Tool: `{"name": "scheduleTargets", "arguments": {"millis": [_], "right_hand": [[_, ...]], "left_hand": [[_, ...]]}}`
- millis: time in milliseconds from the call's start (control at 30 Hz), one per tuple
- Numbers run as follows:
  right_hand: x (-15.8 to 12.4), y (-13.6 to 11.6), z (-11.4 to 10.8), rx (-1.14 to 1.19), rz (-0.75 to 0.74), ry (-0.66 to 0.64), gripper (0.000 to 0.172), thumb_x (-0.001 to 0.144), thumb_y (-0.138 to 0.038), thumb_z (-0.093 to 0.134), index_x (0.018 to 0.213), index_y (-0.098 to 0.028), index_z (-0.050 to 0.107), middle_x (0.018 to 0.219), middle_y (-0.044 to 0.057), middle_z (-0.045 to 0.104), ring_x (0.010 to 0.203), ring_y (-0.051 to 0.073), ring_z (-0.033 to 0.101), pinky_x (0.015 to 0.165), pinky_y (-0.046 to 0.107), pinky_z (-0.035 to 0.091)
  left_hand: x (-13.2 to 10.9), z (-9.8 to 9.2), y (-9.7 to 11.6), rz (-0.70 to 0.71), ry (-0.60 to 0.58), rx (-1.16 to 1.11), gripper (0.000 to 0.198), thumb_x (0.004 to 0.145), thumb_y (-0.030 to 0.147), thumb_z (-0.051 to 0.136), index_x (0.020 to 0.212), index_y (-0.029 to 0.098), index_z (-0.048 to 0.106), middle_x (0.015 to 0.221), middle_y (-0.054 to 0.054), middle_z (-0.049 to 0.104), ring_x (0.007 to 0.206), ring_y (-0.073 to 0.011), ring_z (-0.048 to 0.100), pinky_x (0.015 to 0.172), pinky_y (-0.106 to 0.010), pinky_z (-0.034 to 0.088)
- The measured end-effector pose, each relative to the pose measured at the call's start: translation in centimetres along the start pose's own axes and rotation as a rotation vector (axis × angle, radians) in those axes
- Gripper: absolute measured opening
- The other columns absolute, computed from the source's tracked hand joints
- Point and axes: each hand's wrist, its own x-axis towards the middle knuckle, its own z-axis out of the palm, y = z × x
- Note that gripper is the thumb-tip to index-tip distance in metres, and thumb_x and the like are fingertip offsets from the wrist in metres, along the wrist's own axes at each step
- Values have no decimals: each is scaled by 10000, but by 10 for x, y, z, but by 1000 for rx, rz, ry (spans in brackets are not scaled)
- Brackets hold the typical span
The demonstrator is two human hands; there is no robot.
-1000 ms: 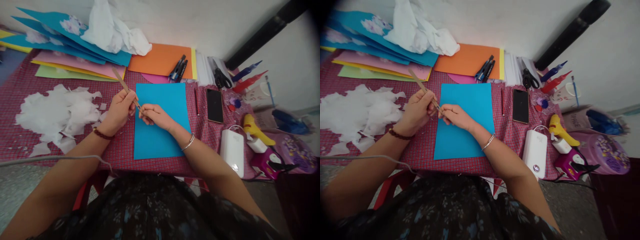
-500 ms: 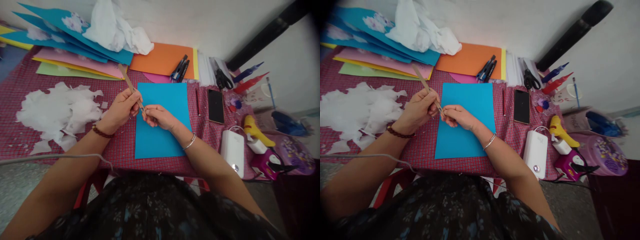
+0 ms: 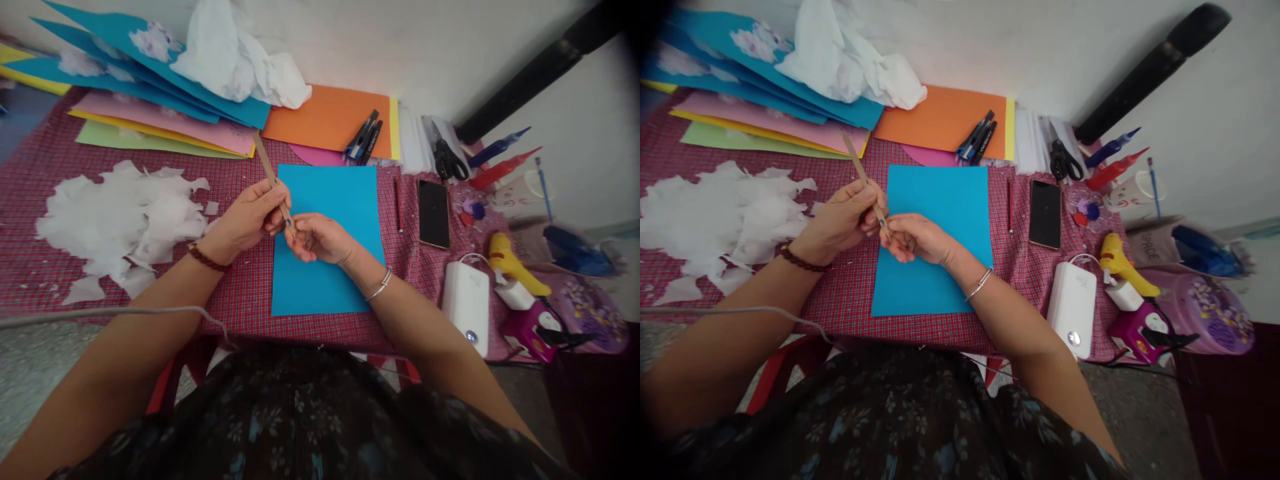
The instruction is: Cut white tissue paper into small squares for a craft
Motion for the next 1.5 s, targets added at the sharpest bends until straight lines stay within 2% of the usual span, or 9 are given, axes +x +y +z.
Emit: {"name": "scheduleTargets", "arguments": {"millis": [300, 533, 767, 867, 1033, 1167, 1267, 1400, 1500], "right_hand": [[3, 5, -2, 66, -112, 36, 167, 857, -300, 546, 735, -187, 534, 440, -92, 464, 351, 63, 342, 436, 210, 428], [5, 6, 2, 33, -74, 154, 98, 803, -217, 501, 708, -202, 515, 417, -105, 423, 347, 66, 280, 439, 207, 451], [5, 1, 4, 17, -36, 205, 108, 787, -141, 471, 706, -207, 497, 400, -103, 413, 339, 66, 282, 465, 207, 483], [4, 0, 0, 38, -26, 145, 95, 833, -197, 477, 746, -199, 516, 427, -95, 451, 334, 68, 307, 458, 220, 484], [2, 1, -6, 34, -34, 50, 276, 931, -420, 481, 811, -181, 548, 478, -85, 501, 341, 64, 324, 456, 228, 477], [-1, 0, -8, -120, -79, 110, 332, 921, -492, 579, 809, -180, 561, 495, -94, 481, 384, 54, 345, 456, 197, 417], [-2, -4, -9, -363, -120, 210, 391, 956, -519, 535, 755, -185, 553, 504, -73, 462, 461, 71, 400, 462, 193, 334], [-3, -7, -11, -781, -176, 308, 377, 982, -409, 528, 673, -192, 514, 577, -41, 461, 587, 101, 423, 559, 232, 322], [-2, -7, -10, -985, -183, 308, 360, 974, -318, 515, 638, -198, 465, 612, -28, 470, 621, 116, 423, 606, 261, 309]], "left_hand": [[2, -2, 1, 36, 4, -9, 374, 827, 537, 706, 736, 209, 552, 471, 73, 417, 372, -70, 361, 387, -208, 314], [0, 0, 1, 5, -19, 52, 387, 800, 528, 745, 743, 201, 548, 510, 61, 461, 386, -65, 389, 378, -203, 310], [1, -1, 1, 34, -21, 47, 406, 788, 542, 747, 701, 209, 532, 501, 63, 430, 390, -69, 368, 392, -219, 322], [1, -2, 1, 5, 20, 58, 402, 789, 541, 743, 703, 213, 527, 507, 58, 431, 394, -75, 372, 400, -229, 321], [2, -4, 0, 28, 6, 30, 378, 808, 506, 739, 699, 208, 535, 521, 58, 440, 405, -69, 370, 388, -225, 294], [4, -5, -1, 33, 3, 3, 324, 842, 462, 713, 717, 216, 542, 510, 68, 434, 417, -68, 353, 399, -220, 300], [5, -6, -4, 3, 57, 3, 312, 845, 449, 704, 729, 208, 543, 498, 75, 422, 408, -66, 341, 410, -217, 317], [6, -6, -8, -57, 117, 97, 311, 861, 410, 688, 696, 190, 544, 503, 63, 457, 389, -61, 372, 397, -207, 319], [4, -6, -8, -71, 124, 323, 334, 914, 395, 623, 663, 180, 570, 523, 19, 535, 413, -76, 447, 408, -206, 346]]}}
